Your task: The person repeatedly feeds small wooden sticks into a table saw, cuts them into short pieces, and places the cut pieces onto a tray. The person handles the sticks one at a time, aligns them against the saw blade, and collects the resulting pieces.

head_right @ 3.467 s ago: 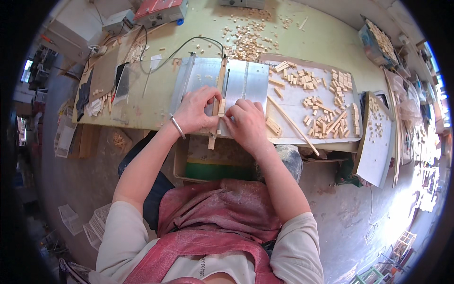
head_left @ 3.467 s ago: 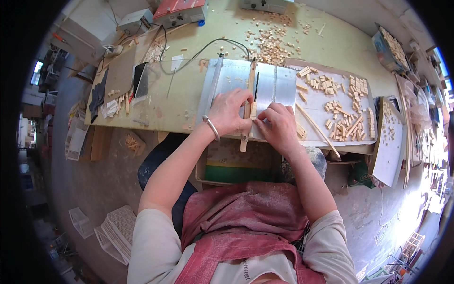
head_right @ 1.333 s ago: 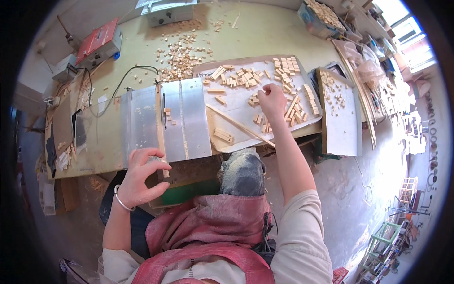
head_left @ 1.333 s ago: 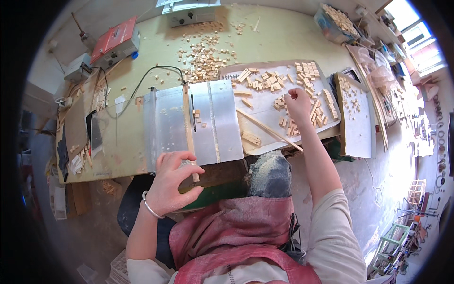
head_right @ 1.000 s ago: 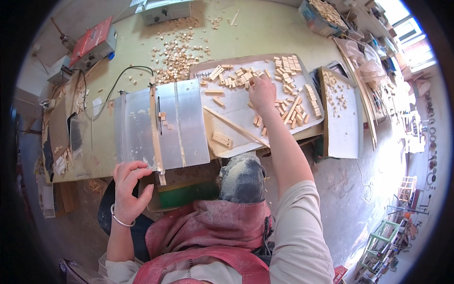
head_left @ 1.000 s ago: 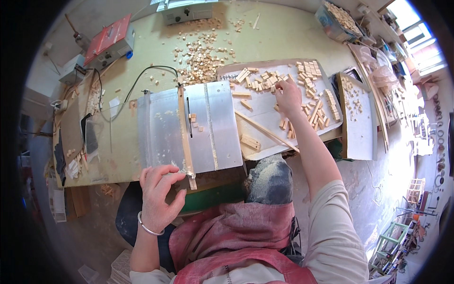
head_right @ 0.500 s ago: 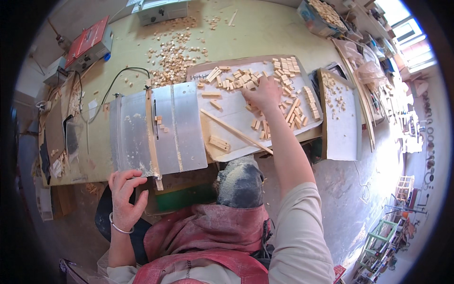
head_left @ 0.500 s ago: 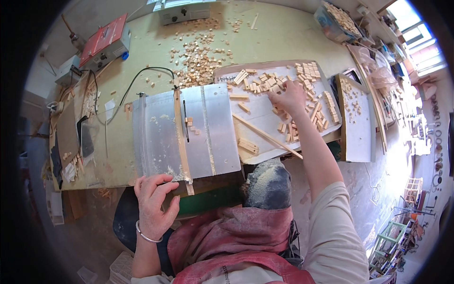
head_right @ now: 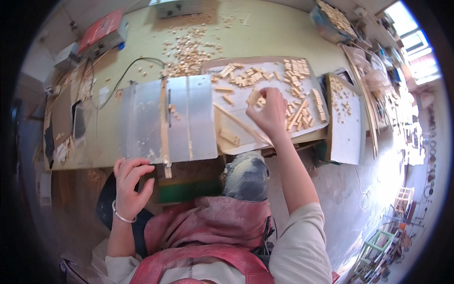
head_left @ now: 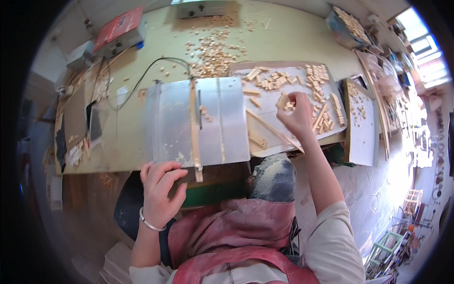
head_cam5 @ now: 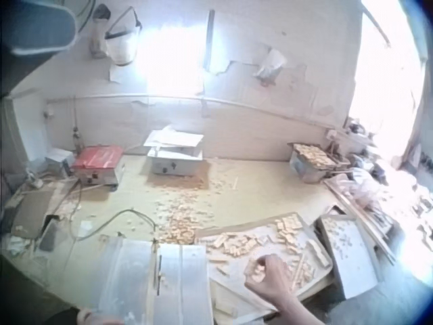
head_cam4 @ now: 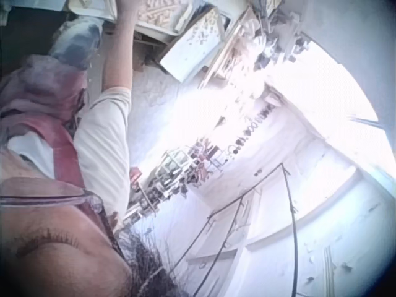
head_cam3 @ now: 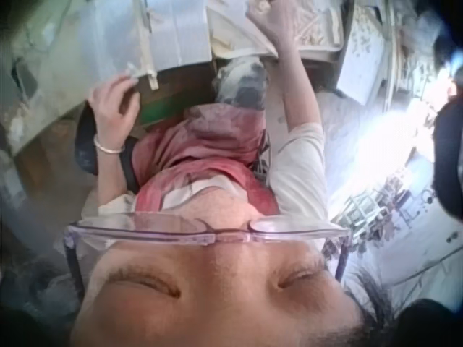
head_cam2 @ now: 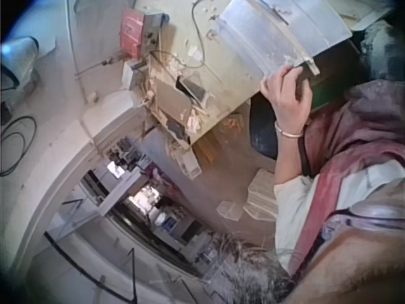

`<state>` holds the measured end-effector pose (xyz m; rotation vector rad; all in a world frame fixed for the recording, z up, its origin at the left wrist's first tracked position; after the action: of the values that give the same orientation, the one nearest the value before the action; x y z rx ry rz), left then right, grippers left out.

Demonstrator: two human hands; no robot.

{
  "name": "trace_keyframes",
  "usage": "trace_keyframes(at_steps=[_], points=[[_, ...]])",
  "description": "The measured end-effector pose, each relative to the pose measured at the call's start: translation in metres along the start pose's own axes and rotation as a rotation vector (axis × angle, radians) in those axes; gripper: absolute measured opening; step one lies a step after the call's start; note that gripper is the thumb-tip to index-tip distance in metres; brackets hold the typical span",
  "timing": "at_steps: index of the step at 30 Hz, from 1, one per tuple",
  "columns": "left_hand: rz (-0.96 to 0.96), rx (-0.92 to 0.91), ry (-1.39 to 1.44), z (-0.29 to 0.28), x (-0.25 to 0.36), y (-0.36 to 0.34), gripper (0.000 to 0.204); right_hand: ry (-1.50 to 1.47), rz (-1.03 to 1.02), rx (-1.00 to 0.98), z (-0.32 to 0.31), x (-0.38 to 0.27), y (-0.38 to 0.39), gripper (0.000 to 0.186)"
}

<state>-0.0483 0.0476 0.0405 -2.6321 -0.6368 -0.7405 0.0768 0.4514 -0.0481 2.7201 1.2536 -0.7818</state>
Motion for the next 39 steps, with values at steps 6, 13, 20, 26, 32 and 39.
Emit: trace_keyframes(at_steps=[6,13,20,26,32,39], points=[[0.016,0.068,0.012,0.003,-0.003,-0.006,0.036,-0.151,-0.464,-0.094,-0.002,-0.145,0.085,0.048],[-0.089,0.022,0.046,0.021,-0.009,-0.029,0.054,-0.102,-0.572,-0.274,0.038,-0.199,0.087,0.045],[-0.091,-0.006,-0.047,0.046,-0.014,-0.045,0.070,-0.134,-0.552,-0.144,0.020,-0.189,0.099,0.043],[-0.137,-0.071,-0.051,0.054,-0.021,-0.056,0.063,-0.144,-0.470,-0.140,0.037,-0.183,0.112,0.032],[-0.122,-0.051,-0.061,0.053,-0.017,-0.055,0.056,-0.167,-0.472,-0.117,0.035,-0.185,0.114,0.034],[-0.107,-0.054,-0.075,0.053,-0.014,-0.056,0.053,-0.176,-0.477,-0.116,0.036,-0.184,0.114,0.034]])
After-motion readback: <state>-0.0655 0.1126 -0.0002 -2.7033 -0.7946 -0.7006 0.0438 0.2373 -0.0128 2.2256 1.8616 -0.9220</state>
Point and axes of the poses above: each hand's wrist, its own y-axis away from the middle knuckle, its own z-axis out of the palm, x = y × z, the point moved 5 cm from there along -y, towards the middle knuckle, and after that the axes turned 2 degrees about -x, right-handed, at the moved point
